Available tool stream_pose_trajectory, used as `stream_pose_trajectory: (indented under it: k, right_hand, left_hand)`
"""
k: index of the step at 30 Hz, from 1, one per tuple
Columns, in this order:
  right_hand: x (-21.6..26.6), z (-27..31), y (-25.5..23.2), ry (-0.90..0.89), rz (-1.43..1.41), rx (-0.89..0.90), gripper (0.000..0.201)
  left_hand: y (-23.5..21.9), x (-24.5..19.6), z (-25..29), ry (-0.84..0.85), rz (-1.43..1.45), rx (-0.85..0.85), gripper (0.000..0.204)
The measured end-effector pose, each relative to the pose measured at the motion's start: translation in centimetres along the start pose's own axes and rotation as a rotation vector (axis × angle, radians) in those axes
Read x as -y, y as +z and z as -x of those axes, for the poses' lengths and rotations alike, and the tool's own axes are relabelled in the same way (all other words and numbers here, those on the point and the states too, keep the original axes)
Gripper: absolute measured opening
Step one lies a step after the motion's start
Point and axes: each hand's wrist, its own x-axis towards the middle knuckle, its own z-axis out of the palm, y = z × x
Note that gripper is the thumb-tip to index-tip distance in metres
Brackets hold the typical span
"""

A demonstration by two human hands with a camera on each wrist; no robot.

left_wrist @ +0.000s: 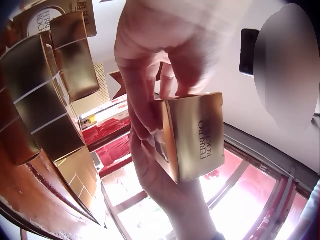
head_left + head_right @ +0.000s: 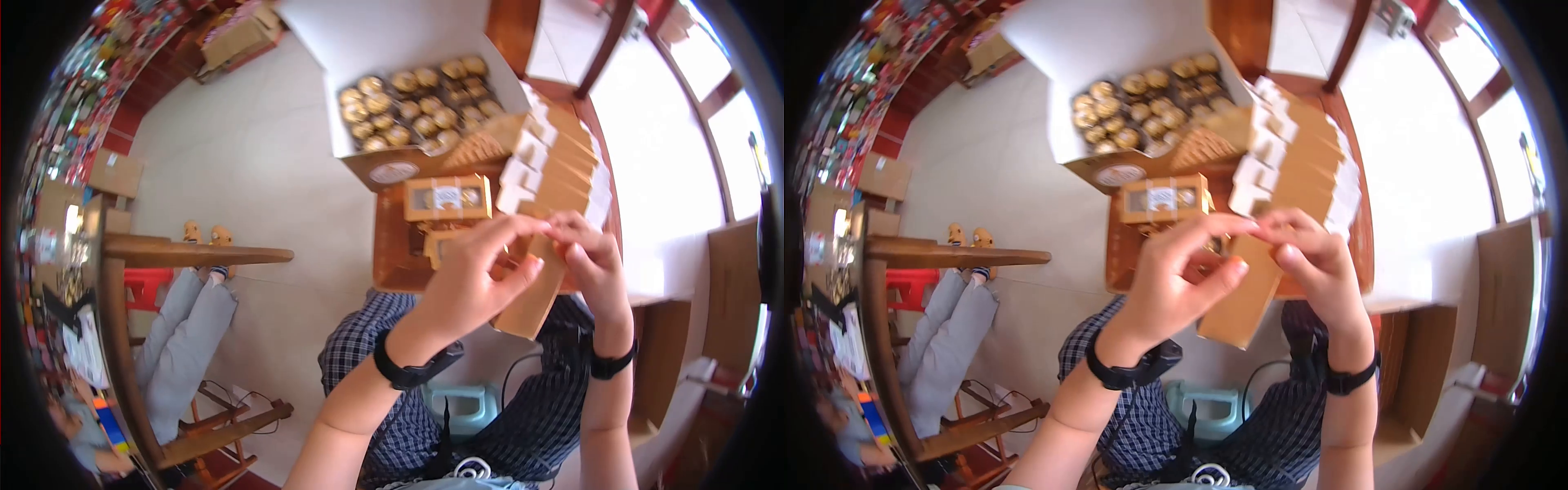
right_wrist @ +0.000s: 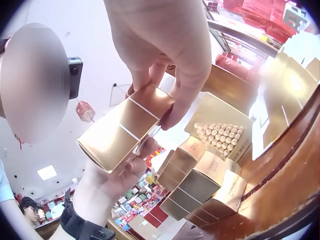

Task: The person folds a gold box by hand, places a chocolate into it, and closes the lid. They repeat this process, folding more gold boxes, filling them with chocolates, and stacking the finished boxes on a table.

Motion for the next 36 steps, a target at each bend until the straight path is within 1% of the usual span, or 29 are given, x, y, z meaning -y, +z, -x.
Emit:
stream_pose_trajectory:
  k: [2, 3, 4, 5, 6, 7, 8, 9, 11, 12, 14, 15, 17, 18, 20, 23, 24, 26, 28, 30, 31, 32, 35, 36]
  right_hand:
    - [0.7, -0.1, 0.0, 0.011, -0.041, 0.031, 0.032]
    - [1.5, -0.1, 0.8, 0.074, -0.076, -0.010, 0.046]
    - [1.7, -0.2, 0.7, 0.139, -0.126, 0.049, 0.058]
    - [1.9, -0.3, 1.2, 0.122, -0.039, 0.030, 0.060]
    - [2.9, -0.3, 1.6, 0.110, 0.054, -0.003, 0.062]
    - [3.6, -0.3, 1.6, 0.173, 0.076, 0.033, 0.061]
    - [4.1, -0.3, 1.5, 0.162, 0.085, 0.033, 0.061]
    - [4.3, -0.2, 1.4, 0.163, 0.071, 0.065, 0.061]
    - [4.2, -0.4, 1.7, 0.140, 0.069, 0.117, 0.063]
    - [4.3, -0.6, 2.0, 0.142, 0.071, 0.126, 0.063]
    - [4.8, -0.9, 2.8, 0.138, 0.234, 0.104, 0.062]
    - [4.6, -1.1, 3.0, 0.151, 0.236, 0.112, 0.062]
    - [4.0, -1.4, 2.8, 0.207, 0.248, 0.174, 0.061]
    - [3.8, -1.4, 3.2, 0.181, 0.270, 0.191, 0.057]
    - [3.5, -1.4, 3.5, 0.174, 0.323, 0.172, 0.051]
    - [3.2, -1.7, 4.2, 0.044, 0.505, 0.149, 0.048]
    - [2.9, -1.9, 4.4, 0.045, 0.510, 0.138, 0.048]
    - [2.2, -2.1, 4.9, -0.019, 0.486, 0.085, 0.048]
    - [2.0, -2.3, 5.3, -0.037, 0.575, 0.067, 0.048]
    - [1.5, -2.4, 5.3, -0.038, 0.657, 0.084, 0.046]
    - [1.5, -2.4, 5.6, 0.012, 0.581, 0.068, 0.046]
    - [1.4, -2.3, 5.7, 0.014, 0.584, 0.065, 0.046]
    - [0.6, -2.4, 5.9, -0.036, 0.652, -0.009, 0.048]
    - [0.9, -2.3, 6.1, -0.002, 0.714, -0.023, 0.054]
  left_hand:
    - [-0.3, -0.2, 0.2, 0.103, -0.088, -0.010, 0.034]
    - [-0.3, -0.4, 0.3, 0.184, -0.232, -0.030, 0.040]
    - [-0.1, -0.5, 0.5, 0.250, -0.372, -0.044, 0.046]
    - [-0.1, -0.7, 0.8, 0.432, -0.717, -0.016, 0.053]
    - [0.0, -1.0, 1.2, 0.544, -0.818, -0.028, 0.050]
    - [0.2, -1.3, 1.5, 0.585, -0.870, -0.070, 0.048]
    - [0.4, -1.4, 1.6, 0.631, -0.918, -0.111, 0.047]
    - [0.4, -1.2, 1.7, 0.641, -0.919, -0.118, 0.047]
    - [-0.1, -0.8, 1.8, 0.736, -0.943, -0.213, 0.043]
    - [-0.3, -0.7, 1.9, 0.730, -0.945, -0.221, 0.043]
    - [-0.5, -0.6, 2.3, 0.722, -0.978, -0.249, 0.039]
    - [-0.7, -0.4, 2.6, 0.708, -0.972, -0.253, 0.039]
    - [-1.2, 0.3, 2.7, 0.683, -0.939, -0.184, 0.036]
    - [-1.8, 0.0, 3.0, 0.672, -0.994, -0.149, 0.034]
    - [-1.8, 0.6, 3.3, 0.647, -1.037, -0.143, 0.029]
    - [-1.0, 0.8, 4.1, 0.689, -0.987, -0.116, 0.025]
    - [-0.6, 0.9, 4.3, 0.698, -0.980, -0.112, 0.025]
    - [0.7, 0.9, 5.2, 0.801, -0.841, -0.020, 0.021]
    - [1.2, 0.8, 5.3, 0.829, -0.795, -0.009, 0.019]
    - [1.4, 0.8, 5.3, 0.820, -0.801, 0.012, 0.016]
    - [1.3, 0.7, 5.1, 0.811, -0.778, 0.003, 0.015]
    - [1.4, 0.6, 5.0, 0.813, -0.773, 0.003, 0.015]
    - [1.3, 0.4, 4.7, 0.828, -0.749, -0.021, 0.013]
    - [1.1, 0.3, 4.6, 0.819, -0.728, -0.017, 0.013]
